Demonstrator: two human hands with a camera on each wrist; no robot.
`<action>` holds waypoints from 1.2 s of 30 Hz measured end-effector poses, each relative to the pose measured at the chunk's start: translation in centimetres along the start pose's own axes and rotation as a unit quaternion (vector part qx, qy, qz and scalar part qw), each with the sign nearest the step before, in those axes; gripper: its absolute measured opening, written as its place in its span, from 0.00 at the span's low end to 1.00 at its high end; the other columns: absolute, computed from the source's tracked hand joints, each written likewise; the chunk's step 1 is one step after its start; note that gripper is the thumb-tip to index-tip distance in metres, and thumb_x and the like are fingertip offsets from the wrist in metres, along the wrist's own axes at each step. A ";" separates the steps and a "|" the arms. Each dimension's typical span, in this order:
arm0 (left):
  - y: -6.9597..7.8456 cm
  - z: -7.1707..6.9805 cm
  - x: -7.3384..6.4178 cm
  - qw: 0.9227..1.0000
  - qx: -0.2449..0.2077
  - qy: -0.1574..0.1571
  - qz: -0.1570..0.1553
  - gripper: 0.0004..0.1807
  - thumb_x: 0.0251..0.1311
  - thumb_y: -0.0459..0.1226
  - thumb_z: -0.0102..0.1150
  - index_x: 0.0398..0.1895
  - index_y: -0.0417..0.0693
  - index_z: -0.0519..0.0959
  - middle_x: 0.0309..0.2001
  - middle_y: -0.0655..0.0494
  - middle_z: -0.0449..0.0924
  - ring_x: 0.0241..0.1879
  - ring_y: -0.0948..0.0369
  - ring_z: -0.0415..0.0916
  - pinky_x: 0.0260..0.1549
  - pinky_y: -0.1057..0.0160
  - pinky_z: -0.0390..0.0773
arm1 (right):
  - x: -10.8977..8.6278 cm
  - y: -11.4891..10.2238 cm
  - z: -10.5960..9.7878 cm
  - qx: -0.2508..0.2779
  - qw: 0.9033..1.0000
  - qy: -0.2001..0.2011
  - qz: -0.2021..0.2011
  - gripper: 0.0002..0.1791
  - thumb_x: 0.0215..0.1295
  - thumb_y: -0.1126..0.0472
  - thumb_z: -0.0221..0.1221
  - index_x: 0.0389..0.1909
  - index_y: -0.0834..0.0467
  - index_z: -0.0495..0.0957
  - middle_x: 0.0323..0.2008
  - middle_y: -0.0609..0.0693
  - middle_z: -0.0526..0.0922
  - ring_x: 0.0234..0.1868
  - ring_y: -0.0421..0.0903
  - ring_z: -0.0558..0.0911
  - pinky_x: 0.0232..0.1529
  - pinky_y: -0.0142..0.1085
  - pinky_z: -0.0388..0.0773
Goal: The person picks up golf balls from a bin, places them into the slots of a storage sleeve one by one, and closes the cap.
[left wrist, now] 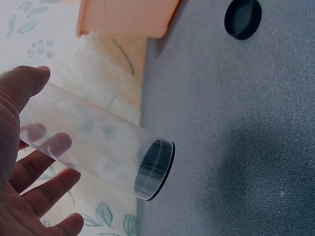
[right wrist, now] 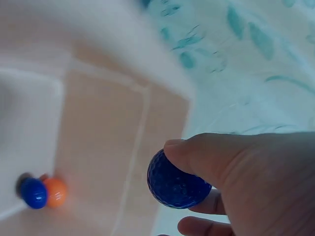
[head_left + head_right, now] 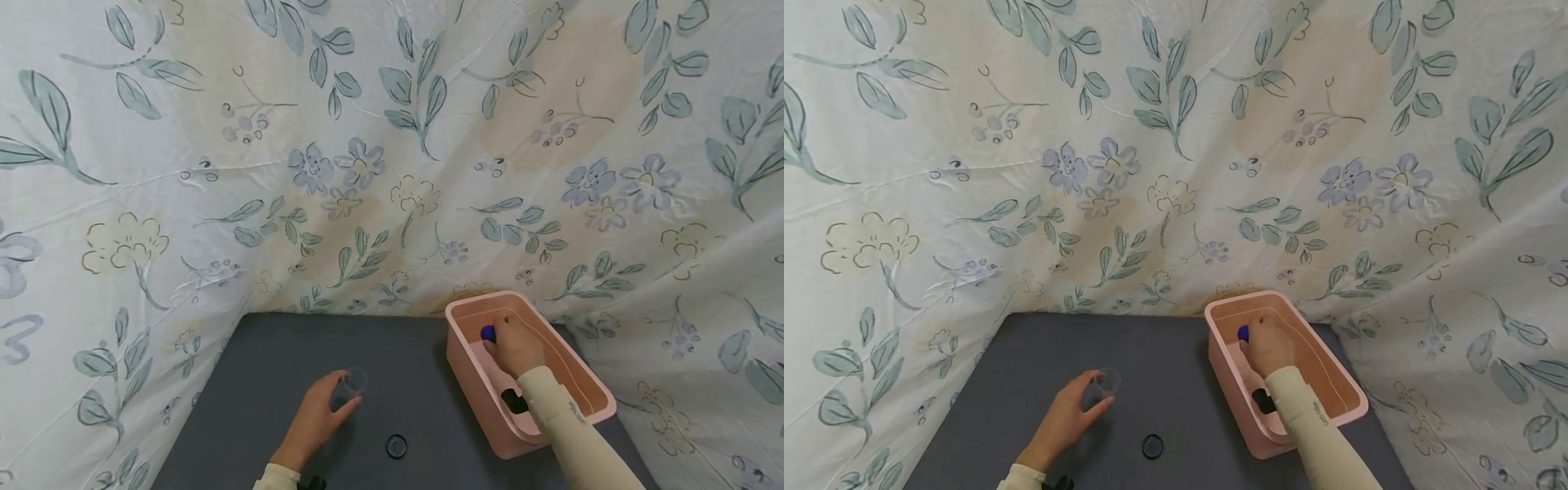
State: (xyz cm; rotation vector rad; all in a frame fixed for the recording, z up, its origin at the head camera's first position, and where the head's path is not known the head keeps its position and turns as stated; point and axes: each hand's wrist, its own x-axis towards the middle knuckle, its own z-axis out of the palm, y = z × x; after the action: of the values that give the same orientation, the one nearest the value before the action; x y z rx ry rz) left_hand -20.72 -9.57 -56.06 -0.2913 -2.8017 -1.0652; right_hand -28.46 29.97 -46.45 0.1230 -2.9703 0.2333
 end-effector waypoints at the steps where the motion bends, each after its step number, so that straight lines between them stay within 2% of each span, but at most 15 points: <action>1: 0.0 0.0 0.0 1.000 -0.001 0.000 0.002 0.31 0.64 0.51 0.70 0.65 0.47 0.77 0.61 0.47 0.82 0.61 0.47 0.80 0.59 0.40 0.80 | -0.2 -0.5 -0.4 0.004 1.000 0.011 -0.006 0.27 0.68 0.52 0.69 0.57 0.67 0.75 0.54 0.65 0.80 0.38 0.57 0.86 0.38 0.56 0.87; 4: 0.0 -0.1 0.0 1.000 -0.002 0.003 0.008 0.31 0.64 0.52 0.70 0.65 0.47 0.77 0.60 0.47 0.82 0.60 0.48 0.80 0.58 0.40 0.80 | -0.8 -1.9 -1.4 0.025 0.998 0.052 -0.025 0.25 0.66 0.53 0.70 0.54 0.66 0.78 0.54 0.64 0.81 0.36 0.54 0.85 0.38 0.54 0.88; 7: 0.1 -0.1 -0.1 1.000 -0.004 0.006 0.015 0.30 0.64 0.51 0.71 0.64 0.47 0.77 0.60 0.47 0.83 0.60 0.48 0.81 0.58 0.41 0.81 | -1.4 -3.2 -1.9 0.038 0.993 0.101 -0.054 0.26 0.62 0.54 0.73 0.54 0.66 0.79 0.52 0.64 0.82 0.39 0.55 0.85 0.39 0.55 0.89; 10: 0.2 -0.1 -0.1 1.000 0.000 0.009 0.018 0.30 0.63 0.50 0.71 0.64 0.47 0.78 0.60 0.48 0.83 0.60 0.48 0.81 0.58 0.41 0.81 | -1.9 -4.3 -1.9 0.053 0.988 0.126 -0.076 0.26 0.62 0.54 0.74 0.54 0.65 0.79 0.50 0.63 0.81 0.40 0.54 0.83 0.37 0.52 0.89; 12: 0.3 -0.1 -0.1 1.000 0.001 0.010 0.019 0.29 0.63 0.49 0.72 0.63 0.47 0.78 0.59 0.48 0.83 0.59 0.48 0.81 0.58 0.41 0.81 | -2.2 -4.9 -1.7 0.063 0.987 0.127 -0.079 0.24 0.63 0.53 0.73 0.53 0.63 0.79 0.49 0.61 0.81 0.39 0.51 0.82 0.34 0.49 0.89; 16: 0.5 -0.1 -0.1 1.000 0.004 0.013 0.019 0.29 0.63 0.50 0.72 0.63 0.48 0.78 0.60 0.48 0.83 0.60 0.49 0.81 0.58 0.41 0.81 | -2.6 -6.0 -0.9 0.091 0.985 0.124 -0.076 0.26 0.66 0.51 0.71 0.58 0.62 0.79 0.53 0.61 0.81 0.38 0.51 0.84 0.35 0.49 0.89; 20: 0.6 -0.1 -0.2 1.000 0.006 0.013 0.021 0.29 0.63 0.51 0.71 0.63 0.48 0.78 0.60 0.48 0.83 0.60 0.49 0.81 0.58 0.41 0.81 | -3.1 -7.2 0.1 0.107 0.984 0.127 -0.071 0.28 0.66 0.49 0.71 0.60 0.61 0.80 0.56 0.61 0.81 0.44 0.55 0.86 0.43 0.53 0.88; 23: 0.7 -0.2 -0.2 1.000 0.006 0.014 0.022 0.29 0.63 0.50 0.72 0.63 0.48 0.78 0.60 0.48 0.83 0.60 0.49 0.81 0.58 0.41 0.80 | -3.5 -8.1 0.7 0.122 0.981 0.132 -0.076 0.27 0.65 0.49 0.71 0.58 0.61 0.80 0.55 0.61 0.81 0.45 0.57 0.86 0.48 0.56 0.87; 27: 0.8 -0.2 -0.2 1.000 0.009 0.016 0.025 0.29 0.63 0.50 0.72 0.63 0.47 0.78 0.60 0.48 0.83 0.60 0.49 0.81 0.58 0.41 0.81 | -3.8 -9.3 1.3 0.140 0.978 0.129 -0.083 0.27 0.65 0.49 0.72 0.57 0.61 0.81 0.55 0.60 0.82 0.44 0.56 0.85 0.51 0.54 0.87; 32: 0.9 -0.3 -0.1 1.000 0.012 0.016 0.025 0.30 0.63 0.50 0.72 0.63 0.46 0.78 0.61 0.47 0.82 0.60 0.48 0.81 0.59 0.41 0.80 | -4.1 -10.7 1.7 0.180 0.973 0.118 -0.078 0.26 0.64 0.49 0.72 0.57 0.59 0.81 0.57 0.58 0.81 0.51 0.55 0.85 0.57 0.53 0.85; 36: 1.0 -0.3 0.0 0.999 0.014 0.020 0.026 0.30 0.63 0.50 0.72 0.63 0.47 0.78 0.61 0.47 0.83 0.60 0.49 0.81 0.59 0.41 0.80 | -4.4 -11.7 1.8 0.199 0.967 0.127 -0.092 0.25 0.63 0.49 0.73 0.55 0.58 0.83 0.56 0.57 0.82 0.54 0.55 0.83 0.60 0.53 0.83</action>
State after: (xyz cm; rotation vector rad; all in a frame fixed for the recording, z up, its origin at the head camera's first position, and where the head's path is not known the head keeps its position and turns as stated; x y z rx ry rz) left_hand -20.49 -9.03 -55.22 -0.3356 -2.7560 -1.0075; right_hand -23.33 18.47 -47.20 0.3823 -2.6000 0.7572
